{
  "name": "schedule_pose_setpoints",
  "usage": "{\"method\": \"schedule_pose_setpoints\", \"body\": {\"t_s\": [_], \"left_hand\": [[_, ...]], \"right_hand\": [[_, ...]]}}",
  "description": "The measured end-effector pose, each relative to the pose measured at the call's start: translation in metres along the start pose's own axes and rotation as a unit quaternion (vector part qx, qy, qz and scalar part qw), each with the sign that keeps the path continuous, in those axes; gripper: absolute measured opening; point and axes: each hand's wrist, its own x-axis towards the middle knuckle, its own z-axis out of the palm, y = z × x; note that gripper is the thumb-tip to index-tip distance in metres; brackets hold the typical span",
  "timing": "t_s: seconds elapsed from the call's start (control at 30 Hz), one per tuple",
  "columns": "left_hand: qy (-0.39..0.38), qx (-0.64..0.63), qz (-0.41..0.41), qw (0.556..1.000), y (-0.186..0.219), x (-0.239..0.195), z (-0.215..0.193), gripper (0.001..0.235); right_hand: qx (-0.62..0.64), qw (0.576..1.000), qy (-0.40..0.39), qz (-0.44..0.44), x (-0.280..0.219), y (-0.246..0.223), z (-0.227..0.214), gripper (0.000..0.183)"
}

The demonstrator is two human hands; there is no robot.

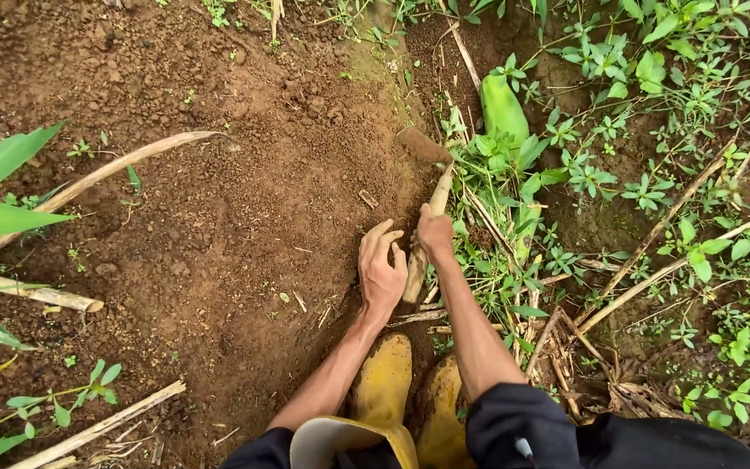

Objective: The person uses a small hand hoe to loosen the soil and remove weeds from a garden bed. They repeatedly dig into the earth, pull out unwanted plants by hand, and clear the area around existing crops.

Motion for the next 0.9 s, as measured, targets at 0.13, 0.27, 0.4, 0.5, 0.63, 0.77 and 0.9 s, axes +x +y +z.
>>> {"method": "schedule_pose_setpoints", "body": {"t_s": [0.13,0.27,0.4,0.5,0.63,0.77,0.9], "left_hand": [[0.003,0.007,0.006,1.000,0.008,0.002,-0.014,0.024],[0.026,-0.009,-0.006,1.000,0.001,0.000,-0.015,0.026],[0.053,-0.026,-0.025,0.998,-0.008,0.007,0.006,0.029],[0.050,0.010,-0.015,0.999,-0.001,0.005,0.006,0.029],[0.065,0.148,-0.012,0.987,0.015,0.002,-0.006,0.029],[-0.012,0.197,-0.022,0.980,0.009,-0.004,-0.004,0.064],[-0.092,0.208,-0.043,0.973,0.014,-0.004,-0.014,0.069]], "right_hand": [[-0.028,0.999,0.018,0.007,0.017,-0.028,-0.002,0.068],[-0.001,0.999,-0.037,0.002,-0.065,-0.030,-0.030,0.074],[-0.050,0.995,-0.090,-0.009,-0.092,0.018,-0.060,0.080],[-0.063,0.993,-0.101,-0.011,-0.091,0.044,-0.075,0.069],[-0.110,0.990,-0.090,0.006,-0.099,0.010,-0.056,0.081],[0.059,0.996,-0.037,0.056,-0.045,-0.014,-0.025,0.072],[0.089,0.992,0.001,0.088,-0.077,-0.103,-0.051,0.062]]}}
